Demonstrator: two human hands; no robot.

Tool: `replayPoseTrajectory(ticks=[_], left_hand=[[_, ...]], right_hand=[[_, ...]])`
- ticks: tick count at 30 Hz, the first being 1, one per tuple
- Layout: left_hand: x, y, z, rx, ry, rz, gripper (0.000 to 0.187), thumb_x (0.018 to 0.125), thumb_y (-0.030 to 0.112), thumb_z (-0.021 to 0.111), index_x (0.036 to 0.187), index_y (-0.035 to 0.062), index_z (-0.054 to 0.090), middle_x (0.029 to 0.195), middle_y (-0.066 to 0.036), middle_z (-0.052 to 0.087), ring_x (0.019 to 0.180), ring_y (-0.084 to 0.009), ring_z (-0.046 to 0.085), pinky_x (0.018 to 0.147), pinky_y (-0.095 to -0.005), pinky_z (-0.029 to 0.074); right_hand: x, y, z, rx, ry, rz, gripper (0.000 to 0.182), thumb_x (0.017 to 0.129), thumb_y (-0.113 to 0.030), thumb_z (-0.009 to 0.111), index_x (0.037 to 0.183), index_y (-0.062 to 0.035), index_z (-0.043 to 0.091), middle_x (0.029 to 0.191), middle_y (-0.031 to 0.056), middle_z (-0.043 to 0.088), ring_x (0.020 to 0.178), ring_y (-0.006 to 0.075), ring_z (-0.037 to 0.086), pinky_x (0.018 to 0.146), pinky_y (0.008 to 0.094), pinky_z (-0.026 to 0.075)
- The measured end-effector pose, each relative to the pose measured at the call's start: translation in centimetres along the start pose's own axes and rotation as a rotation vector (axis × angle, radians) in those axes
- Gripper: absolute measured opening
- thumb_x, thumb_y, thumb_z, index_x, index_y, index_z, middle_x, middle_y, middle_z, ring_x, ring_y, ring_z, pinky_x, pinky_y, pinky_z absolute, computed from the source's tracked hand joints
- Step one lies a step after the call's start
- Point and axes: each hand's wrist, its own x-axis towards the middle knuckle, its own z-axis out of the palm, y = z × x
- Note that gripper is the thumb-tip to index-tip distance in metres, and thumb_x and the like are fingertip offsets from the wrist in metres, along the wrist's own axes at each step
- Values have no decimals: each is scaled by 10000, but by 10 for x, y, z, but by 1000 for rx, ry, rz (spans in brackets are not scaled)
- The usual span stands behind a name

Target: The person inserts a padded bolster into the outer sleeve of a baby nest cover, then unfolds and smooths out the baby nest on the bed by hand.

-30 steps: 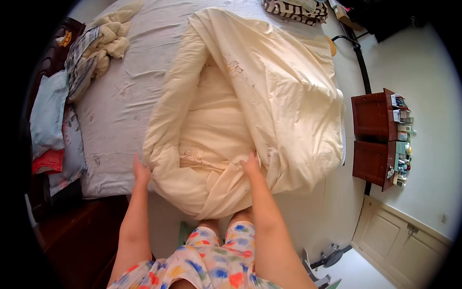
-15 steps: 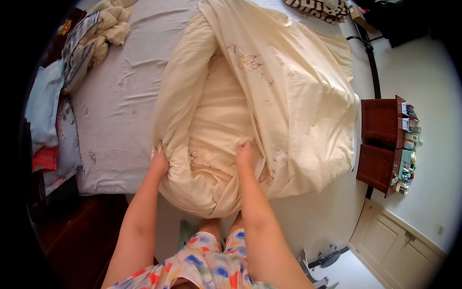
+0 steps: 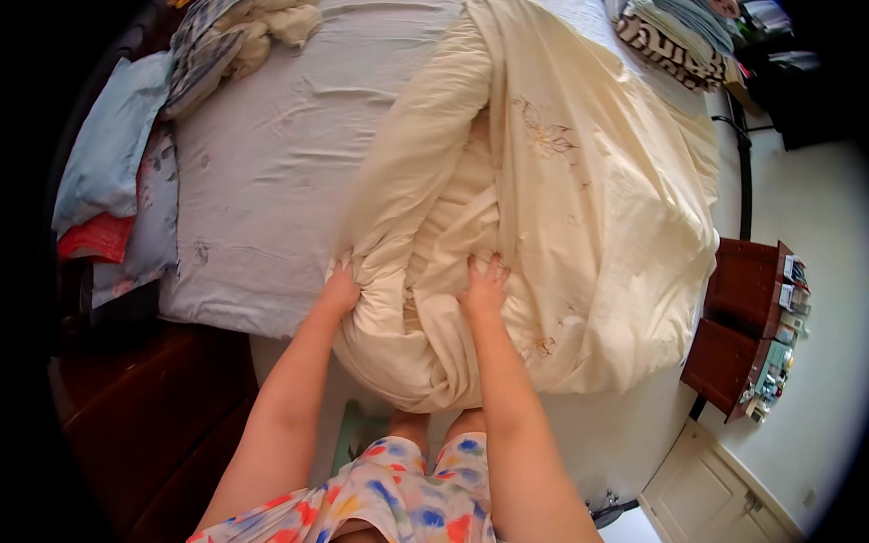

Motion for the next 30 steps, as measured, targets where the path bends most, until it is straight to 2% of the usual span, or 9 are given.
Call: replayPoseTrajectory(ticks=[4, 7, 10, 13, 16, 18, 23, 26, 30], left_hand=[[15, -8, -10, -419, -101, -49, 688, 858, 332, 528, 1468, 132, 282, 1525, -227, 165, 1346, -380, 322, 1085, -459, 310], [-33, 63, -13, -102, 346, -144, 746, 837, 397, 589, 1471, 150, 286, 1534, -210, 138, 1408, -379, 171, 1082, -573, 240], [-61, 102, -3, -54, 425, -63, 760, 812, 312, 642, 1469, 159, 293, 1544, -186, 99, 1426, -376, 56, 1037, -660, 219], [-39, 72, 13, 117, 554, 31, 698, 781, 167, 653, 1418, 141, 368, 1477, -198, 281, 1369, -375, 259, 1033, -567, 322], [16, -28, -5, -341, 465, 225, 606, 775, 61, 605, 1352, 132, 436, 1330, -180, 472, 1212, -371, 462, 970, -462, 426], [11, -56, -64, -283, 479, 17, 547, 781, 22, 574, 1308, 125, 467, 1174, -160, 574, 1063, -381, 552, 909, -413, 468], [21, -108, -98, -333, 672, -282, 549, 821, 52, 550, 1347, 173, 454, 1311, -125, 491, 1213, -351, 456, 986, -424, 409], [-1, -52, -97, 45, 949, -18, 554, 850, 68, 515, 1377, 217, 432, 1421, -91, 387, 1328, -321, 329, 1080, -430, 305], [-27, 43, -62, 172, 610, 410, 530, 855, 94, 491, 1360, 250, 461, 1541, -17, 202, 1420, -293, 166, 1142, -519, 150]], right_hand=[[29, 2, 5, -135, -289, 19, 1116, 574, -363, 852, 1486, -282, 215, 1510, 285, 99, 1377, 484, 140, 1082, 540, 281], [37, 3, 10, -268, -312, -81, 1142, 556, -384, 859, 1491, -248, 217, 1487, 352, 46, 1372, 502, 135, 1094, 536, 257], [40, 0, -2, -256, -396, -70, 1157, 562, -392, 855, 1498, -210, 199, 1482, 369, 7, 1370, 518, 121, 1104, 519, 245], [43, -4, -9, -228, -431, -49, 1166, 560, -400, 856, 1498, -193, 196, 1478, 378, 10, 1374, 521, 102, 1108, 517, 232], [46, 4, 1, -266, -410, -77, 1168, 560, -404, 856, 1499, -198, 192, 1476, 380, 6, 1372, 530, 95, 1110, 503, 237], [45, 4, -3, -248, -427, -55, 1176, 562, -409, 855, 1502, -203, 178, 1474, 384, 6, 1382, 514, 87, 1111, 501, 235], [55, 7, 3, -305, -453, -88, 1200, 565, -440, 841, 1507, -182, 143, 1474, 382, 9, 1393, 488, 72, 1115, 497, 226], [53, 0, -1, -319, -468, -72, 1201, 571, -445, 837, 1509, -188, 133, 1475, 382, -13, 1391, 497, 58, 1118, 502, 219], [53, 1, -1, -290, -495, -33, 1195, 574, -445, 836, 1509, -193, 136, 1472, 383, -42, 1383, 517, 24, 1118, 529, 198]])
